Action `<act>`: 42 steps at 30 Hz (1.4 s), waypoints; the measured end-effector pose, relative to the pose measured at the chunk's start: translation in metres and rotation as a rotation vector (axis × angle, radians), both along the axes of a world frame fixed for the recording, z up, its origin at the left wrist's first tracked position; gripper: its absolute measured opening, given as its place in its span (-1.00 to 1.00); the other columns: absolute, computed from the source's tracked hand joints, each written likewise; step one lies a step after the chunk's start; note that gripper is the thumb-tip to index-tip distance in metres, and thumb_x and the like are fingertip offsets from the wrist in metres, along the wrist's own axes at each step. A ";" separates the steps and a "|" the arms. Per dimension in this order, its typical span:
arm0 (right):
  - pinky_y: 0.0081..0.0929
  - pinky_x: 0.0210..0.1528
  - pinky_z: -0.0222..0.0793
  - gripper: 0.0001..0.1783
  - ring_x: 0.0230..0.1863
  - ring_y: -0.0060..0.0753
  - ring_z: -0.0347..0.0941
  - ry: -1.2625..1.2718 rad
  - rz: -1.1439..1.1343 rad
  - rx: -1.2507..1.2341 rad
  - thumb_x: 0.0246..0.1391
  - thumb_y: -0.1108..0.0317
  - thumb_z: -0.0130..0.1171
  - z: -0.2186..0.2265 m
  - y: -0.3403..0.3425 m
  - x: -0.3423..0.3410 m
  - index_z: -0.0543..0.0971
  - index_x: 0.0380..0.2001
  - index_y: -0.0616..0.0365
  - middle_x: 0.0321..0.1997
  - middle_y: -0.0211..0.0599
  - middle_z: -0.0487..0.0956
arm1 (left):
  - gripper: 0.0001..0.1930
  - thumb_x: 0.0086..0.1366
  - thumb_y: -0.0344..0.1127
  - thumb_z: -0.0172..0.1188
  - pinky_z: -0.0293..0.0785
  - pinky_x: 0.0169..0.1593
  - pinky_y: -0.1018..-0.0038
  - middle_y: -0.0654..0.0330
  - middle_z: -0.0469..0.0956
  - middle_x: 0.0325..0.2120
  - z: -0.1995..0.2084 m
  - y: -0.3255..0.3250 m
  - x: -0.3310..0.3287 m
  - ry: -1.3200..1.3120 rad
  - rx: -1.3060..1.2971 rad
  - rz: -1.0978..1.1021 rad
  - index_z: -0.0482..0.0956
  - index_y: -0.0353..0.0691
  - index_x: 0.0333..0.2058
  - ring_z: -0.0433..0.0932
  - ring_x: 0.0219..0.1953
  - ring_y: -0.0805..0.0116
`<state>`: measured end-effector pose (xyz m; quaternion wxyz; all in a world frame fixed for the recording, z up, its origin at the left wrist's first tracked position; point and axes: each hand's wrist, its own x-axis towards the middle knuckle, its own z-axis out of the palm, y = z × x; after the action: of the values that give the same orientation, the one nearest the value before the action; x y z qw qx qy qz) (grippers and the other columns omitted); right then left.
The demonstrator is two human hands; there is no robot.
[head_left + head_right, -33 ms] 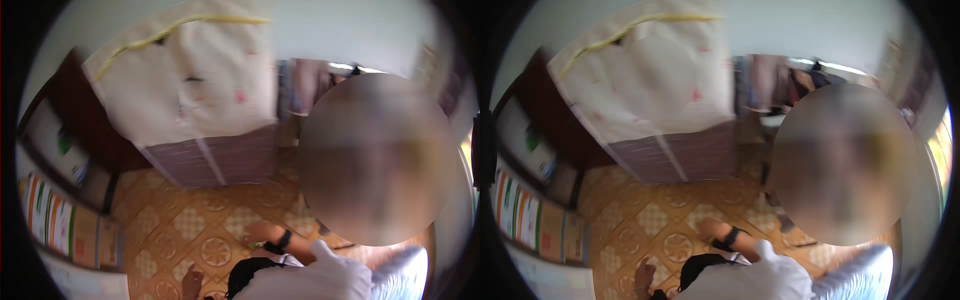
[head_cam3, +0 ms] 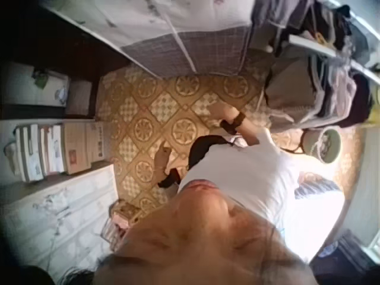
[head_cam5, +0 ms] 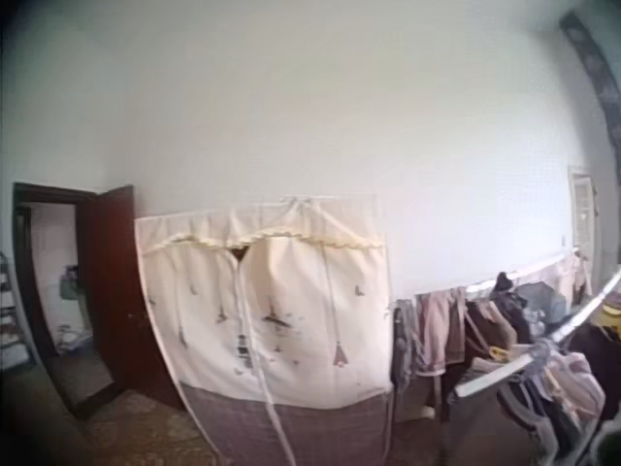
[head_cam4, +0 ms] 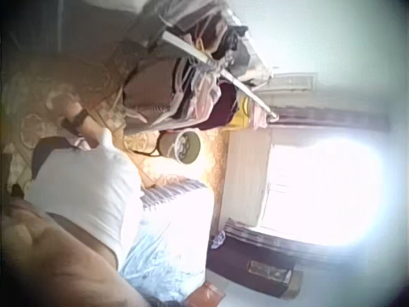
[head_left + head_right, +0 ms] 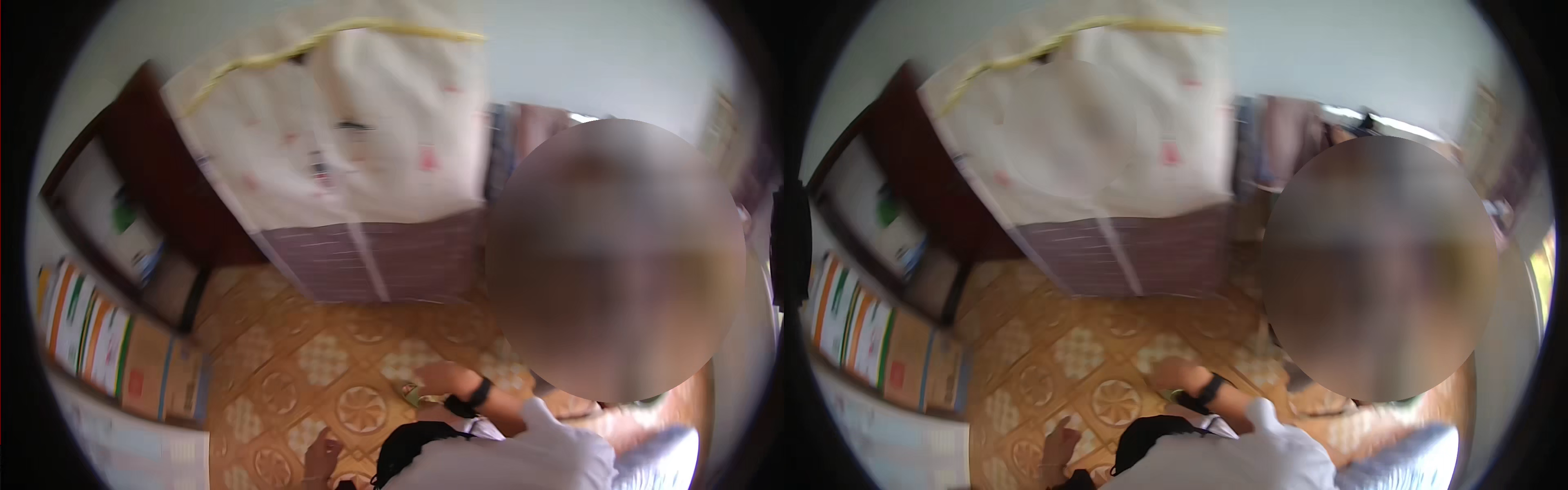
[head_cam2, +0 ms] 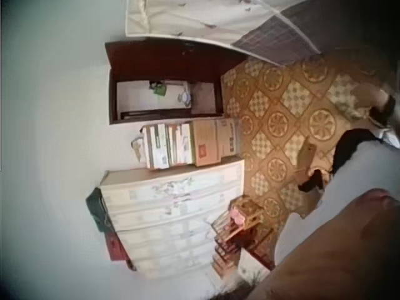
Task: Hanging various items of clothing on a drying rack using hangers.
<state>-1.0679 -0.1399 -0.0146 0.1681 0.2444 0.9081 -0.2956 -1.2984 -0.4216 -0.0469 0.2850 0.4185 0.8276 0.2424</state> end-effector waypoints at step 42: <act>-0.35 -0.25 0.38 -0.58 -0.24 -0.11 0.49 0.245 0.567 -0.172 -0.04 0.13 0.13 0.022 0.164 -1.038 0.47 -0.17 0.19 -0.30 -0.09 0.56 | -0.64 0.22 -0.16 0.03 0.41 -0.20 0.31 0.12 0.57 -0.40 0.049 0.133 -0.834 -0.001 0.129 0.471 0.40 -0.19 -0.05 0.52 -0.26 0.11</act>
<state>-2.1058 0.0245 0.0077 0.1533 -0.0708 0.9251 -0.3401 -2.1326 -0.2890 0.0020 0.1937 0.2313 0.8850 0.3546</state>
